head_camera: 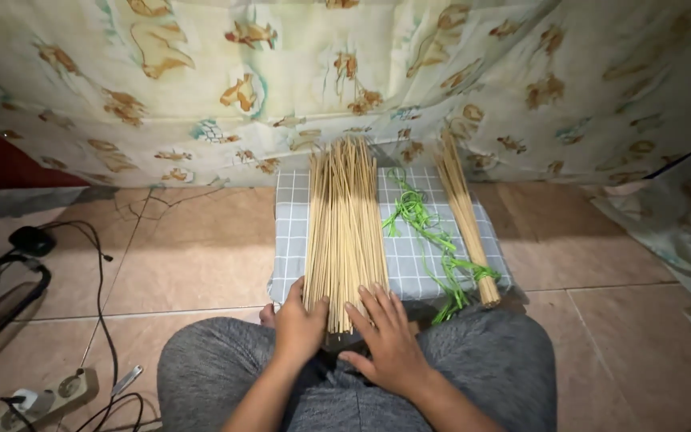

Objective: Bundling and tying thin wooden sticks together using green plastic strips

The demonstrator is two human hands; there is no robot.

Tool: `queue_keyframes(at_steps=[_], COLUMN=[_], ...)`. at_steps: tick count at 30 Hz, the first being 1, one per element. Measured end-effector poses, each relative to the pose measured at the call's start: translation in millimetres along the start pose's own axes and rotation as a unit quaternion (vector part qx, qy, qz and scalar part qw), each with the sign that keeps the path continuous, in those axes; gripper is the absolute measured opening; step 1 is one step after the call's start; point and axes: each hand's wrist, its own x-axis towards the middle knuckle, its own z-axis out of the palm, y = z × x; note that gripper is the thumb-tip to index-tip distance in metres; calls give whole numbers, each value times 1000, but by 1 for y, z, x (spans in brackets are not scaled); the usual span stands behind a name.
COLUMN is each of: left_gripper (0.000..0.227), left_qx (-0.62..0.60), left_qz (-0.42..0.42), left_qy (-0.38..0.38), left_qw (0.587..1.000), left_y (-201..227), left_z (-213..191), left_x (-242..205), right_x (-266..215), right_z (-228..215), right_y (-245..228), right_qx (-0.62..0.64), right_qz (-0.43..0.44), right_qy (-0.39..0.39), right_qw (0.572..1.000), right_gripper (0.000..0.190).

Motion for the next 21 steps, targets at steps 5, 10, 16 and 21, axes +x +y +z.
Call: queue_keyframes(at_steps=[5, 10, 16, 21], left_gripper=[65, 69, 72, 65], left_qx=[-16, -21, -71, -28], left_qz=[-33, -11, -7, -14], left_qy=[-2, 10, 3, 5], left_qw=[999, 1000, 997, 999], left_y=[-11, -7, -30, -15], left_z=[7, 6, 27, 16], left_x=[0, -1, 8, 7], right_x=[-16, -28, -28, -11], right_z=[-4, 12, 16, 5], right_y=[0, 14, 10, 7], right_qx=[12, 14, -26, -14], right_qz=[34, 133, 56, 20], right_qy=[67, 111, 59, 44], right_qw=[997, 985, 996, 999], right_gripper=[85, 81, 85, 81])
